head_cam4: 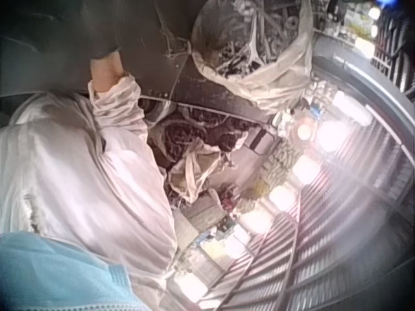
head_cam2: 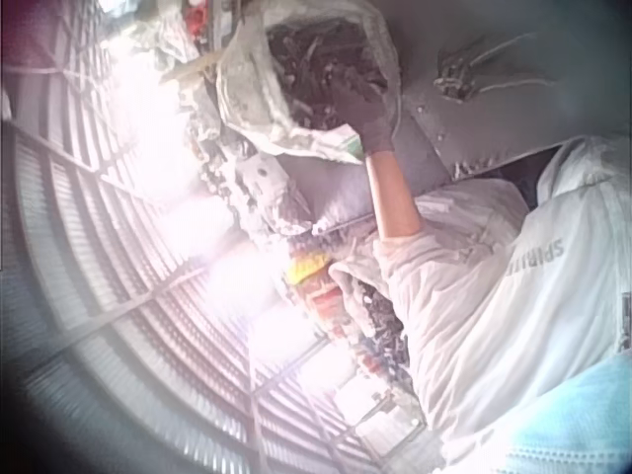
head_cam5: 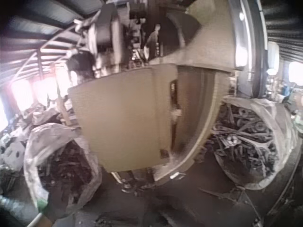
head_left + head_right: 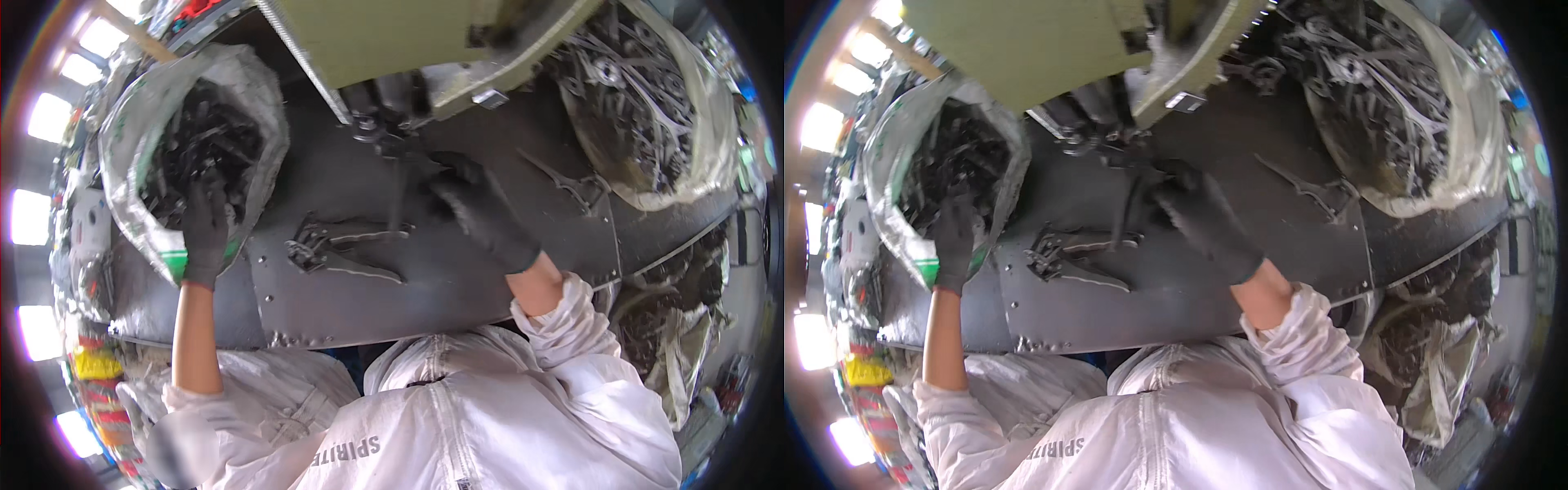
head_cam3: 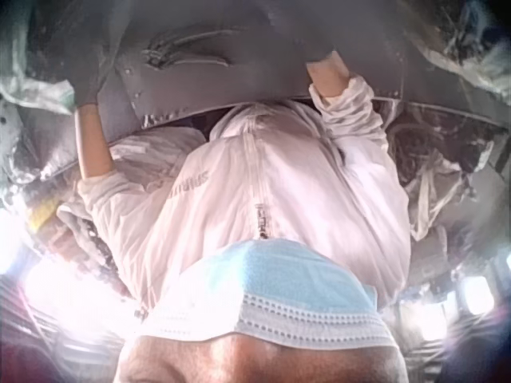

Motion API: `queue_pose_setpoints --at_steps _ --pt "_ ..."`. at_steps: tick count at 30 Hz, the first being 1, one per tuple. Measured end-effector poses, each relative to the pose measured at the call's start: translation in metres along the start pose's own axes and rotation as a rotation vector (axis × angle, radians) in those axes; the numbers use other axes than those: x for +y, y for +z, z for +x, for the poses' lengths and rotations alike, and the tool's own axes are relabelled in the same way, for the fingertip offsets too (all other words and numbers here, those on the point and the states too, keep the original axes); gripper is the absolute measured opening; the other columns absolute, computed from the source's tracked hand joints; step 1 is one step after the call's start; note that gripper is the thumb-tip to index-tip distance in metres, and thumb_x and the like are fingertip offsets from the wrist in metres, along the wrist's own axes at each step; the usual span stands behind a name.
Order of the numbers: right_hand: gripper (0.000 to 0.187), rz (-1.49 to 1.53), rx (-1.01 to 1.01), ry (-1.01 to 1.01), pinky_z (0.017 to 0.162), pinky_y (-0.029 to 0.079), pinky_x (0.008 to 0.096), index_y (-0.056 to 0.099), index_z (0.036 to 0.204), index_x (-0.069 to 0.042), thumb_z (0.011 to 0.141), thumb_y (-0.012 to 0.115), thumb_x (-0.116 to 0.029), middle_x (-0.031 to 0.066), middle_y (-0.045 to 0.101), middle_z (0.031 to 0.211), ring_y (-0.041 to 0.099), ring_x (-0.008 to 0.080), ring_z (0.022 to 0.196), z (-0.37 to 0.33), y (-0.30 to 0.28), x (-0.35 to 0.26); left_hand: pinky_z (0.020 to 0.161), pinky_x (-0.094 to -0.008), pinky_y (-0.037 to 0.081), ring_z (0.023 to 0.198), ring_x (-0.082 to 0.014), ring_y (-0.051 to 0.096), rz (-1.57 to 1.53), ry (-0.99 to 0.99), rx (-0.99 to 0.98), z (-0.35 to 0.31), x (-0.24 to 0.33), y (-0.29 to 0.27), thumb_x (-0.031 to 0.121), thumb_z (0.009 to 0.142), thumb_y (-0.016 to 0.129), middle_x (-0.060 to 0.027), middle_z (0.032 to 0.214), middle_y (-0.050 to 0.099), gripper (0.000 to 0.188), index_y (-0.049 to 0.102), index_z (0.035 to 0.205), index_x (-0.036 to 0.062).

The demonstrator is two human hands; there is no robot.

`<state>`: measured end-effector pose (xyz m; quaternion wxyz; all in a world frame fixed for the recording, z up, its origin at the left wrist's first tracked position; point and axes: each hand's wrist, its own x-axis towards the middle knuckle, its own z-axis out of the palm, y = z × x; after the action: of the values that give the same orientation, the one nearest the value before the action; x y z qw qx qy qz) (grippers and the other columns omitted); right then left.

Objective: The person assembles small metal plates and metal clips using a machine press.

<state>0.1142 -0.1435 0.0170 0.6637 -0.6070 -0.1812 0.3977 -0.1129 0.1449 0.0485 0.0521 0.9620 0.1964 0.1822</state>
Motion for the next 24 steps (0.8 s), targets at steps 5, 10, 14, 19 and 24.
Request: queue_pose_setpoints --at_steps 5,10,14,19,24 --pt "0.040 -0.126 -0.014 -0.101 0.058 0.046 0.0238 0.044 0.119 0.006 0.083 0.053 -0.008 0.0102 0.060 0.085 0.056 0.0130 0.063 -0.001 0.014 0.002 0.060 -0.0425 0.043 0.069 -0.0356 0.055 -0.427 0.203 0.118 0.027 0.135 0.013 0.010 0.082 0.052 -0.0190 0.085 0.056 0.024 0.050 0.103 -0.0016" --pt "0.029 -1.766 0.258 -0.884 0.075 0.046 0.0315 0.053 0.111 -0.001 0.086 0.052 -0.014 0.0174 0.060 0.090 0.058 0.0279 0.081 -0.022 -0.061 0.006 0.061 -0.0418 0.043 0.073 -0.0373 0.055 -0.559 0.210 0.047 0.023 0.198 0.059 0.013 0.083 0.054 -0.0205 0.082 0.058 0.021 0.053 0.099 -0.0004" --pt "0.017 -1.329 0.543 -0.553 0.065 0.050 0.0338 0.058 0.099 -0.002 0.084 0.051 -0.006 0.0120 0.060 0.084 0.061 0.0235 0.073 -0.041 -0.127 0.013 0.063 -0.0388 0.044 0.072 -0.0332 0.058 -0.470 -0.158 -0.232 0.020 0.143 0.078 0.018 0.088 0.050 -0.0195 0.080 0.059 0.021 0.054 0.099 0.0008" --pt "0.017 -0.083 0.550 -0.155 0.059 0.047 0.0220 0.057 0.103 0.000 0.088 0.051 -0.007 0.0067 0.060 0.081 0.057 0.0097 0.068 -0.045 -0.063 0.011 0.063 -0.0299 0.044 0.069 -0.0183 0.056 -0.868 -0.295 -0.268 0.022 0.140 0.065 0.026 0.090 0.049 -0.0102 0.077 0.059 0.028 0.056 0.099 -0.0003" --pt "0.026 0.018 0.353 -0.268 0.057 0.046 0.0214 0.053 0.110 0.005 0.086 0.053 -0.006 0.0085 0.058 0.082 0.055 0.0105 0.066 -0.027 -0.038 -0.006 0.067 -0.0249 0.046 0.073 -0.0122 0.055 -1.052 -0.435 -0.440 0.034 0.159 0.055 0.035 0.093 0.042 -0.0059 0.086 0.058 0.039 0.051 0.107 -0.0005"
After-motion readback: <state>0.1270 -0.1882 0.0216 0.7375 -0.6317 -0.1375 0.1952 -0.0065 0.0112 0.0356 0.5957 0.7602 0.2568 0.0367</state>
